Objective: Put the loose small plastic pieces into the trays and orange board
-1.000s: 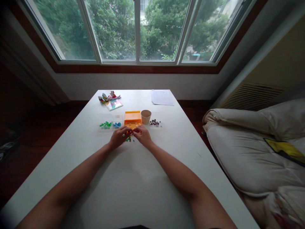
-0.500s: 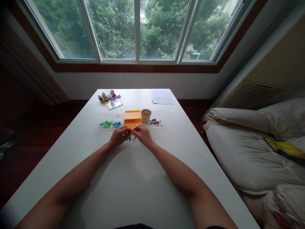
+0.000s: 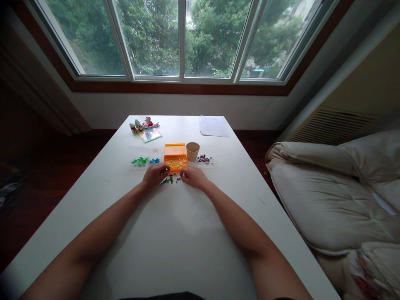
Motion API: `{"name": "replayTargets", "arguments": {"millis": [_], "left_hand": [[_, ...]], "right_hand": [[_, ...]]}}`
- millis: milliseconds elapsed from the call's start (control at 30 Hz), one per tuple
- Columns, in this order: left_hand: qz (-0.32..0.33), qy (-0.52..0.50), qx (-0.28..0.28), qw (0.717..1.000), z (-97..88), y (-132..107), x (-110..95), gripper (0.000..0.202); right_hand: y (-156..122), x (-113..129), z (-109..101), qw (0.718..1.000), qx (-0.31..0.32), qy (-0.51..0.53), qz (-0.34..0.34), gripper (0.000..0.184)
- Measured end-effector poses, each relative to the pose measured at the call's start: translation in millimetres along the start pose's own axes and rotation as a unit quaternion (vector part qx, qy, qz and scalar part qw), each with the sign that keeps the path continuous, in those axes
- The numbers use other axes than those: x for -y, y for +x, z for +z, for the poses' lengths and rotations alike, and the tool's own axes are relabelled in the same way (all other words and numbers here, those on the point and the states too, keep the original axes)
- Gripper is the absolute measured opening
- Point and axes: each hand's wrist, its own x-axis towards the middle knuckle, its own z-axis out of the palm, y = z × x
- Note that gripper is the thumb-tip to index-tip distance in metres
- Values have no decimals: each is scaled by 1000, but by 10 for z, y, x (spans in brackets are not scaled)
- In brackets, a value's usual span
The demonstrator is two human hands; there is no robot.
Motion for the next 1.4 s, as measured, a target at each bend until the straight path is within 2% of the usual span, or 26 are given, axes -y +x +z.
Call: {"name": "replayTargets", "arguments": {"millis": [200, 433, 567, 1100, 1267, 1400], "left_hand": [[1, -4, 6, 1000, -19, 0, 14, 10], [1, -9, 5, 1000, -18, -2, 9, 11], [0, -6, 10, 1000, -1, -2, 8, 10], [2, -13, 9, 1000, 36, -7, 29, 10], [2, -17, 16, 1000, 29, -7, 29, 11], [3, -14, 12, 1000, 33, -8, 29, 12]], "right_hand": [[2, 45, 9, 998, 41, 16, -37, 10], [-21, 110, 20, 995, 33, 30, -84, 18], [-19, 116, 70, 993, 32, 17, -109, 15], [-17, 97, 165, 994, 4, 4, -105, 13], [-21, 93, 171, 994, -6, 24, -102, 13], [-9, 51, 153, 994, -42, 73, -69, 12]]}}
